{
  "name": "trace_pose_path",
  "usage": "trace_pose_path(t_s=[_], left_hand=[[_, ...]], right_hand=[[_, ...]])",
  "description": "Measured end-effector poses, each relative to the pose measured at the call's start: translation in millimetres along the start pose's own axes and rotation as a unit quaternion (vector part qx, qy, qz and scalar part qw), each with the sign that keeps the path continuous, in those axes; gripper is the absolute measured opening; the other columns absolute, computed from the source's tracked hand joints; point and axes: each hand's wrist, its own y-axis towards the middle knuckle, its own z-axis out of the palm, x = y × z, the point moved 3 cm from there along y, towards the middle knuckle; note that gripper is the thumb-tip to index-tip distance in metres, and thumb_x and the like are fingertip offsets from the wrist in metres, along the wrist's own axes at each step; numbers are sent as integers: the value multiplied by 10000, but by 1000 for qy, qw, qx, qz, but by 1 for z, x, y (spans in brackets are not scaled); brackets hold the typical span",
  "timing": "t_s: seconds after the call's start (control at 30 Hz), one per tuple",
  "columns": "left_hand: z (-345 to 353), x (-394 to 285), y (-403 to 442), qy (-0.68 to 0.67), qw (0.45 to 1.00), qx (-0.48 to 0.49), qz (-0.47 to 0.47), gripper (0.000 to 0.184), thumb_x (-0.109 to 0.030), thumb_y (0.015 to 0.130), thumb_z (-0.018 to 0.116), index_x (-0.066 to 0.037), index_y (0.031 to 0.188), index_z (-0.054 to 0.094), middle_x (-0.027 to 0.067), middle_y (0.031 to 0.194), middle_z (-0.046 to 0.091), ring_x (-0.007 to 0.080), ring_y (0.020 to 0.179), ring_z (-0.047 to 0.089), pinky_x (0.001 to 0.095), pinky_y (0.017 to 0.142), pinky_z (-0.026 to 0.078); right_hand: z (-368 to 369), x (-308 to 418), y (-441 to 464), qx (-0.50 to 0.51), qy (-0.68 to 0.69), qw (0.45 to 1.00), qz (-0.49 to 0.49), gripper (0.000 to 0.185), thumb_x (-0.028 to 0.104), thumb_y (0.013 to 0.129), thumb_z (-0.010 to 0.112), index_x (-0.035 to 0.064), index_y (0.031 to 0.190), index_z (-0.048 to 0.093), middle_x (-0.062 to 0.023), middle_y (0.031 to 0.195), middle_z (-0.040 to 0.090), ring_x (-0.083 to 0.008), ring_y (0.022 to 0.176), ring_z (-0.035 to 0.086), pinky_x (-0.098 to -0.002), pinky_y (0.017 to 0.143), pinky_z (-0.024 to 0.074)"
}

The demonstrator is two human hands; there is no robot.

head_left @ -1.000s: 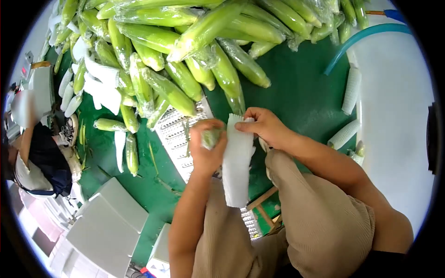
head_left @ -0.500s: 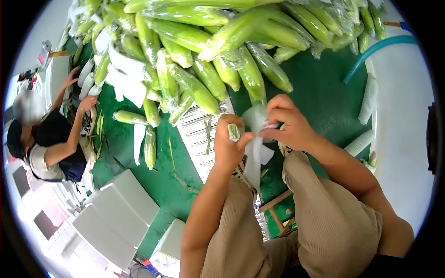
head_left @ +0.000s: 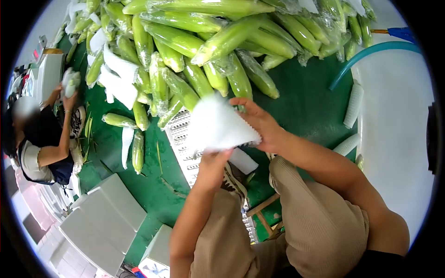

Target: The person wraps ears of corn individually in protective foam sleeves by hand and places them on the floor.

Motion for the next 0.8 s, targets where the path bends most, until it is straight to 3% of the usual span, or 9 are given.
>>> trace_pose_path(t_s=[0.13, 0.23, 0.33, 0.4, 0.43, 0.47, 0.53, 0.73, 0.8], left_hand=[[-4, 26, 8, -266, 964, -19, 0, 361, -294, 950, 625, -94, 1245, 562, 29, 1235, 619, 178, 1167, 537, 377, 1033, 357], [-57, 106, 14, -264, 962, -68, -34, 221, -302, 982, 598, -116, 1093, 555, 31, 1122, 632, 196, 1084, 572, 406, 1003, 407], [-81, 155, 19, -126, 984, -121, -46, 183, -279, 1009, 554, -97, 1019, 539, 49, 1108, 628, 219, 977, 608, 419, 882, 487], [-79, 149, 18, 201, 962, -177, -59, 169, -211, 1006, 518, -44, 1006, 534, 143, 983, 654, 304, 835, 638, 434, 733, 519], [-70, 125, 12, 349, 920, -164, -65, 159, -189, 996, 514, -33, 1011, 536, 173, 968, 656, 345, 838, 641, 446, 724, 516], [-65, 105, 17, 490, 857, -149, -59, 150, -166, 987, 510, -22, 1016, 537, 203, 952, 658, 386, 841, 643, 458, 714, 514], [-70, 98, 13, 474, 869, -138, -31, 171, -183, 940, 562, -26, 1008, 555, 236, 882, 648, 433, 849, 630, 475, 725, 501], [-35, 70, 3, 508, 854, 94, 53, 393, -198, 771, 784, -75, 1119, 648, 191, 1068, 670, 380, 1010, 629, 425, 906, 496], [-37, 60, 19, 528, 811, 63, 245, 544, -244, 761, 804, -117, 1248, 599, 171, 1233, 617, 359, 1150, 568, 439, 970, 460]], right_hand=[[-27, -36, 9, -31, 30, 999, 8, 266, 154, 977, 610, 34, 1214, 610, -59, 1110, 673, -166, 964, 658, -306, 845, 527], [-58, -53, 19, -146, -271, 951, 17, 240, 181, 986, 564, 39, 1163, 642, -100, 1109, 685, -222, 952, 670, -342, 835, 518], [-138, -113, 22, -101, -696, 707, -71, 289, 168, 929, 563, 37, 1175, 637, -180, 1107, 682, -344, 978, 661, -416, 877, 505], [-139, -129, 15, -60, -714, 675, -177, 358, 146, 836, 577, 15, 1162, 644, -247, 1114, 660, -426, 1069, 607, -481, 941, 464], [-155, -140, 17, 19, -745, 666, 34, 499, 97, 781, 587, 8, 1272, 571, -273, 1293, 564, -424, 1225, 513, -462, 1039, 407], [-154, -136, 14, 35, -749, 661, -34, 560, 92, 762, 597, 9, 1312, 528, -276, 1343, 508, -429, 1262, 468, -456, 1067, 380], [-148, -135, 5, 64, -742, 645, -170, 694, 80, 724, 618, 11, 1392, 442, -283, 1443, 397, -437, 1336, 379, -444, 1121, 326], [-79, -55, -29, -4, -498, 860, -114, 772, 217, 726, 850, 48, 1352, 432, -120, 1261, 538, -249, 1171, 532, -369, 1014, 421], [-98, -28, -61, -146, -386, 903, -122, 693, 197, 786, 799, 48, 1353, 430, -117, 1253, 540, -221, 1143, 549, -353, 974, 451]])
